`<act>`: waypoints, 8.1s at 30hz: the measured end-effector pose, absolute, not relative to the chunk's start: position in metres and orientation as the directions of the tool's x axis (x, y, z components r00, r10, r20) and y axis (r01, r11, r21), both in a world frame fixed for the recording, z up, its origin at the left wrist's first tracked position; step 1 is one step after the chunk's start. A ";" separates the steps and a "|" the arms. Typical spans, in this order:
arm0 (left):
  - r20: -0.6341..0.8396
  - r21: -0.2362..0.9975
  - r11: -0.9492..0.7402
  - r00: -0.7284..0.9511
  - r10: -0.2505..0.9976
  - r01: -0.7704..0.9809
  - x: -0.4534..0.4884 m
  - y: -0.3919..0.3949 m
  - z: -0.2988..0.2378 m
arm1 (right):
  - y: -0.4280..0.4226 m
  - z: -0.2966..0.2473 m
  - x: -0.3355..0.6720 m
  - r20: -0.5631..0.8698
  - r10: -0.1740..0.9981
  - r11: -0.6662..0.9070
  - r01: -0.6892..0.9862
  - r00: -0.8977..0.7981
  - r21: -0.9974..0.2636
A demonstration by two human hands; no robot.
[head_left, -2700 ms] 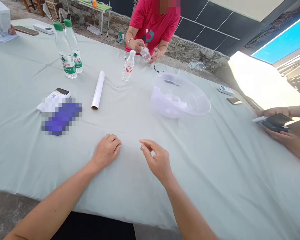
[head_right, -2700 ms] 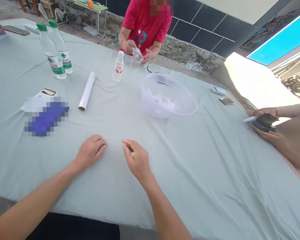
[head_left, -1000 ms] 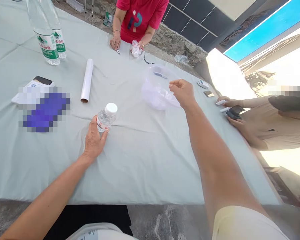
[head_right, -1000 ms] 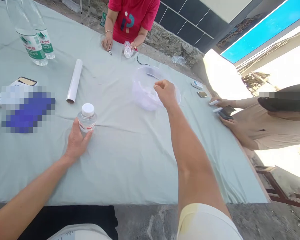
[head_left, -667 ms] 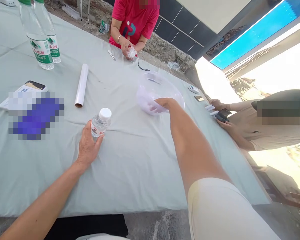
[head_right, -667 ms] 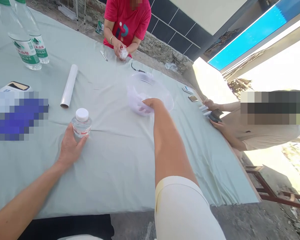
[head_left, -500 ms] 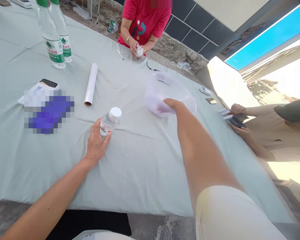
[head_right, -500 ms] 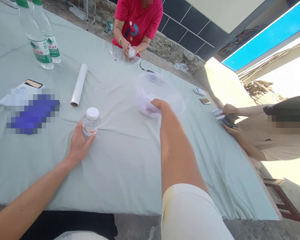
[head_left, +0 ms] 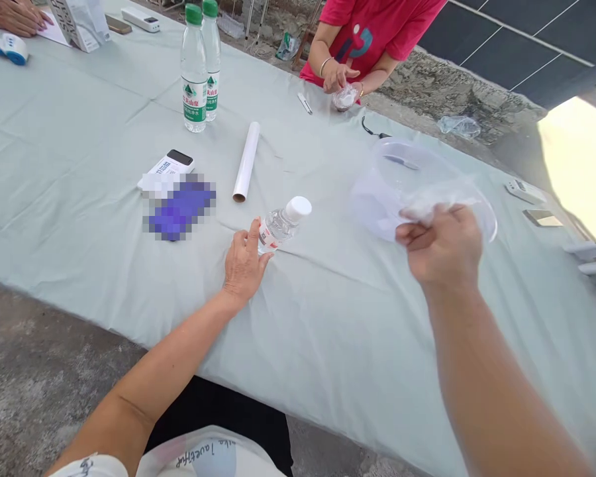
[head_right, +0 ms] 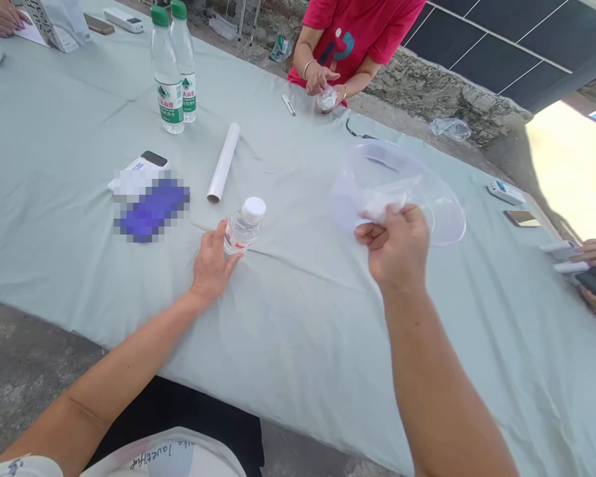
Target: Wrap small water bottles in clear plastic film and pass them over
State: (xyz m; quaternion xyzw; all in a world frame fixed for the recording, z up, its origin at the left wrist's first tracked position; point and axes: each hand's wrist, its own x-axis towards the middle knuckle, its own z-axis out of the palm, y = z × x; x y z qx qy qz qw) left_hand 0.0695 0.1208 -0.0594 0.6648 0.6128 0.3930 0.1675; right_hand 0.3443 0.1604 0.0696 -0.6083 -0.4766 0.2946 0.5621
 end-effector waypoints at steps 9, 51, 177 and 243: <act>0.662 0.636 -0.489 -0.097 0.743 0.597 0.072 0.093 -0.044 | 0.051 -0.063 0.257 0.106 0.940 0.037 0.211 0.325 -0.977; -0.191 0.973 0.228 0.412 0.891 -0.043 0.092 0.078 -0.033 | 0.048 -0.032 0.283 -0.223 0.918 -0.178 -0.163 0.327 -0.970; -0.221 0.870 0.233 0.080 0.972 -0.435 0.089 0.035 0.009 | -0.072 -0.014 0.316 0.122 0.695 0.056 0.116 0.708 -0.992; 0.232 0.780 -0.510 0.590 0.774 0.363 0.168 0.026 -0.029 | -0.022 -0.050 0.327 0.038 0.785 -0.397 0.550 0.618 -0.734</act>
